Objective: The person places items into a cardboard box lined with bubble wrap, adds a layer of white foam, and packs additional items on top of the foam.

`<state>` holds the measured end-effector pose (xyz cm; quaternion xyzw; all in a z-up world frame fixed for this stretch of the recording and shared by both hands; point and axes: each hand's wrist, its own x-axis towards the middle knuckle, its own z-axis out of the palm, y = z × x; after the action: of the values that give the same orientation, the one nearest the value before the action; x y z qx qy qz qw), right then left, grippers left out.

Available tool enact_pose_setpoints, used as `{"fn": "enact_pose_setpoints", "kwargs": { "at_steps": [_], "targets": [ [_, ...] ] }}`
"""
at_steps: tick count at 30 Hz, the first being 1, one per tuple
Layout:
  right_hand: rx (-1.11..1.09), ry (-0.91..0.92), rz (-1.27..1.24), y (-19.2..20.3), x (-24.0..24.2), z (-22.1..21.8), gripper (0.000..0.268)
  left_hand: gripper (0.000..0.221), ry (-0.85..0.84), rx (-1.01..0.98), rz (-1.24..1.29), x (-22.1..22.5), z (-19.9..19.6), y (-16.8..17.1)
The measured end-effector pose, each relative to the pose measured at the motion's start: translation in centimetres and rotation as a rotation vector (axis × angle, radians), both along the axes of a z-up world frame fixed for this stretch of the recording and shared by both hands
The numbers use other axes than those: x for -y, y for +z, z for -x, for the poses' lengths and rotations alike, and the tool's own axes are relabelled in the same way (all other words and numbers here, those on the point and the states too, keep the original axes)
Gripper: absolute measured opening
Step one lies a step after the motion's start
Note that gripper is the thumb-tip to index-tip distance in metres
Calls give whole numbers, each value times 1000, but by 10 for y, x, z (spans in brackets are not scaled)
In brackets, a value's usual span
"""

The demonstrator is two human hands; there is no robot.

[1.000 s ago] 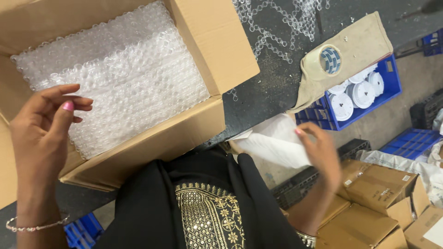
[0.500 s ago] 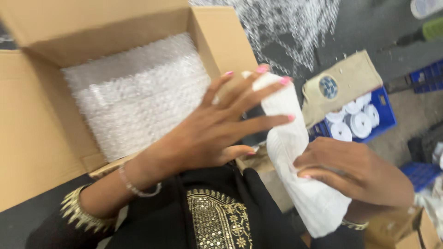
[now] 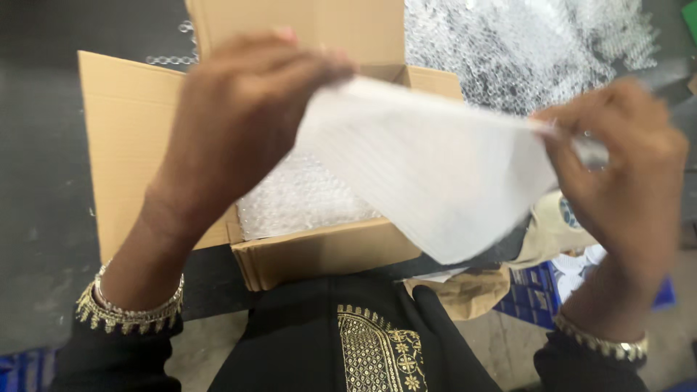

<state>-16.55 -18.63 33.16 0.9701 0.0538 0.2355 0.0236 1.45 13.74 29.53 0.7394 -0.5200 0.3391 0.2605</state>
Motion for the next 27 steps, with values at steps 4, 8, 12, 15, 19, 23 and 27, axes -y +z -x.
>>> {"fn": "enact_pose_setpoints", "kwargs": {
  "at_steps": [4,8,12,15,19,23,27],
  "targets": [
    [436,120,95,-14,4,-24,13,26,25,6,157,-35,0,28],
    [720,277,110,-39,17,-44,15,28,112,54,152,-62,24,33],
    [605,254,121,-84,-1,-47,18,23,209,-62,43,-68,45,-6],
    [328,196,-12,-118,-23,-40,26,40,210,-316,-83,-68,51,-53],
    [93,196,-76,-159,-32,-47,29,52,230,-518,-232,-65,53,-114],
    [-49,167,-126,-187,-31,-56,28,53,272,-645,-387,-65,52,-147],
    [-173,181,-132,-199,-27,-63,24,52,303,-653,-462,-63,45,-159]
  ]
}}
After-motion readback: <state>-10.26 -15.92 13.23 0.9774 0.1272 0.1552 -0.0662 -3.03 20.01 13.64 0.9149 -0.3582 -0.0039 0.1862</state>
